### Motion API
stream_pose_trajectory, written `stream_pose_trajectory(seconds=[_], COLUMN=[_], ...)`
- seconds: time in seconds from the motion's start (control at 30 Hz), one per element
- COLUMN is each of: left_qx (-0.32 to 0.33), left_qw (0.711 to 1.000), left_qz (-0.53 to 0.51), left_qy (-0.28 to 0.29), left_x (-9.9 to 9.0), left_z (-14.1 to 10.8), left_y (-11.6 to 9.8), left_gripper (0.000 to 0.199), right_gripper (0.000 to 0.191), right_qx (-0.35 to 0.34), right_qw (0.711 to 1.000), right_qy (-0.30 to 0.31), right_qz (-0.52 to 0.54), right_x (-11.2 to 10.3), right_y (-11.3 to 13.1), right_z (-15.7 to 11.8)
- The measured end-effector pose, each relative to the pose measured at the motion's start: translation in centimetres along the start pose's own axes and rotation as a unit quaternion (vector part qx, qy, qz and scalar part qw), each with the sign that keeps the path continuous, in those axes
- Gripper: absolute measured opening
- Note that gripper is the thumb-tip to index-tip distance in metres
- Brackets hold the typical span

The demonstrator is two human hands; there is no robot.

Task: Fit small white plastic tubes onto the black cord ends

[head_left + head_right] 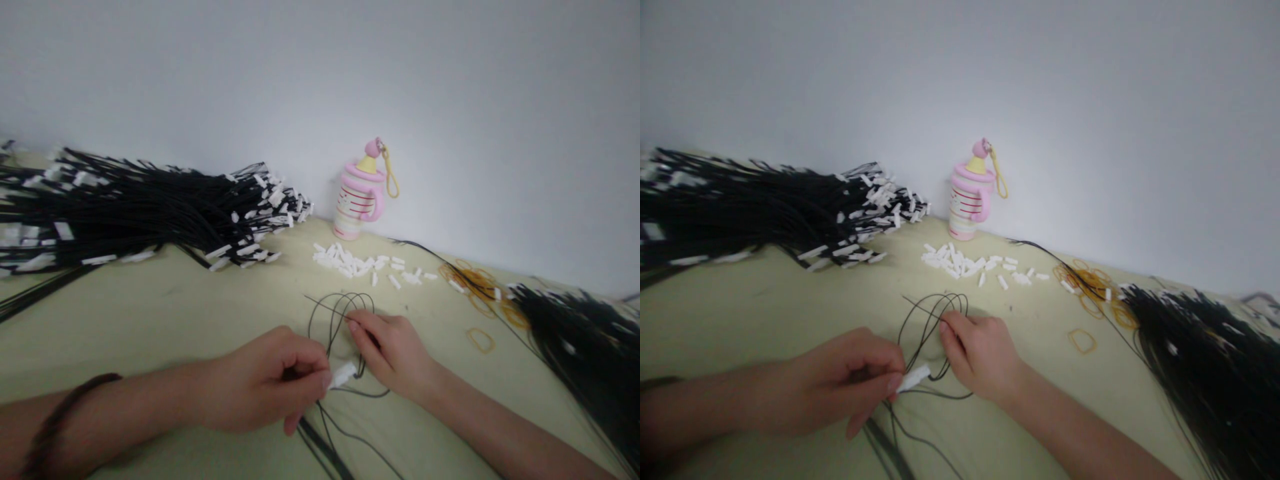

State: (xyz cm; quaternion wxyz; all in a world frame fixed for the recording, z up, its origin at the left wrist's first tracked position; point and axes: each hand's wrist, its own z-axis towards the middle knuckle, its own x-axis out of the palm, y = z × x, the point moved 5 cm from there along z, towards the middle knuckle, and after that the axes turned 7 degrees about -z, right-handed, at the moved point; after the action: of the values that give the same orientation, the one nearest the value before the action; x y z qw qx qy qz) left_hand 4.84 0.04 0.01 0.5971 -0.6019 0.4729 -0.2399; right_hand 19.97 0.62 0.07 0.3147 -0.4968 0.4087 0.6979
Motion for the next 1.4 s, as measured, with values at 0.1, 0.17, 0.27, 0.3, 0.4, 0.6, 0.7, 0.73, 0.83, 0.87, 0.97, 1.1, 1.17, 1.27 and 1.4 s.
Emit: stream_pose_trajectory(seconds=[0.1,0.17,0.27,0.3,0.4,0.6,0.7,0.73,0.83,0.87,0.97,1.1,1.17,1.27,1.4], left_qx=[-0.008,-0.012,-0.020,-0.023,-0.027,-0.036,-0.040,-0.041,-0.048,-0.050,-0.053,-0.052,-0.050,-0.038,-0.023], left_qw=[1.000,1.000,1.000,0.999,0.999,0.998,0.997,0.997,0.996,0.996,0.995,0.995,0.995,0.996,0.998], left_qz=[-0.008,-0.009,-0.019,-0.024,-0.032,-0.049,-0.060,-0.066,-0.075,-0.077,-0.083,-0.086,-0.087,-0.076,-0.054], left_qy=[0.000,-0.003,-0.002,-0.002,-0.004,-0.008,-0.008,-0.007,-0.009,-0.011,-0.015,-0.017,-0.015,-0.010,-0.012], left_x=[-0.02,-0.05,-0.01,0.00,-0.05,-0.14,-0.10,-0.08,-0.11,-0.14,-0.18,-0.21,-0.20,-0.12,-0.01], left_z=[0.06,0.10,0.12,0.13,0.17,0.21,0.18,0.17,0.12,0.10,0.07,0.16,0.21,0.23,0.18], left_y=[0.18,0.25,0.27,0.25,0.15,0.23,0.34,0.35,0.36,0.37,0.41,0.50,0.53,0.48,0.38], left_gripper=[0.036,0.036,0.035,0.035,0.034,0.032,0.033,0.032,0.031,0.031,0.031,0.032,0.032,0.034,0.035], right_gripper=[0.030,0.030,0.030,0.030,0.031,0.030,0.030,0.030,0.029,0.029,0.029,0.028,0.027,0.027,0.026], right_qx=[0.000,0.000,0.003,0.003,0.002,0.003,0.000,0.001,0.000,-0.001,-0.006,-0.007,-0.006,-0.005,-0.008], right_qw=[1.000,1.000,1.000,1.000,1.000,1.000,1.000,1.000,1.000,1.000,1.000,1.000,1.000,1.000,1.000], right_qy=[0.003,0.006,0.007,0.007,0.006,0.008,0.006,0.007,0.012,0.012,0.010,0.010,0.011,0.014,0.013], right_qz=[-0.005,-0.008,-0.014,-0.014,-0.012,-0.008,-0.008,-0.007,-0.002,-0.001,0.001,0.002,0.000,-0.008,-0.011], right_x=[-0.03,-0.02,0.04,0.07,0.12,0.11,0.06,0.05,0.05,0.04,-0.01,-0.07,-0.08,-0.02,0.01], right_y=[-0.01,-0.01,-0.05,-0.05,0.00,0.04,0.03,0.02,0.03,0.04,0.14,0.23,0.24,0.25,0.28], right_z=[0.02,0.01,0.01,0.02,0.09,0.06,-0.04,-0.05,0.00,0.02,0.01,-0.09,-0.07,0.03,0.13])
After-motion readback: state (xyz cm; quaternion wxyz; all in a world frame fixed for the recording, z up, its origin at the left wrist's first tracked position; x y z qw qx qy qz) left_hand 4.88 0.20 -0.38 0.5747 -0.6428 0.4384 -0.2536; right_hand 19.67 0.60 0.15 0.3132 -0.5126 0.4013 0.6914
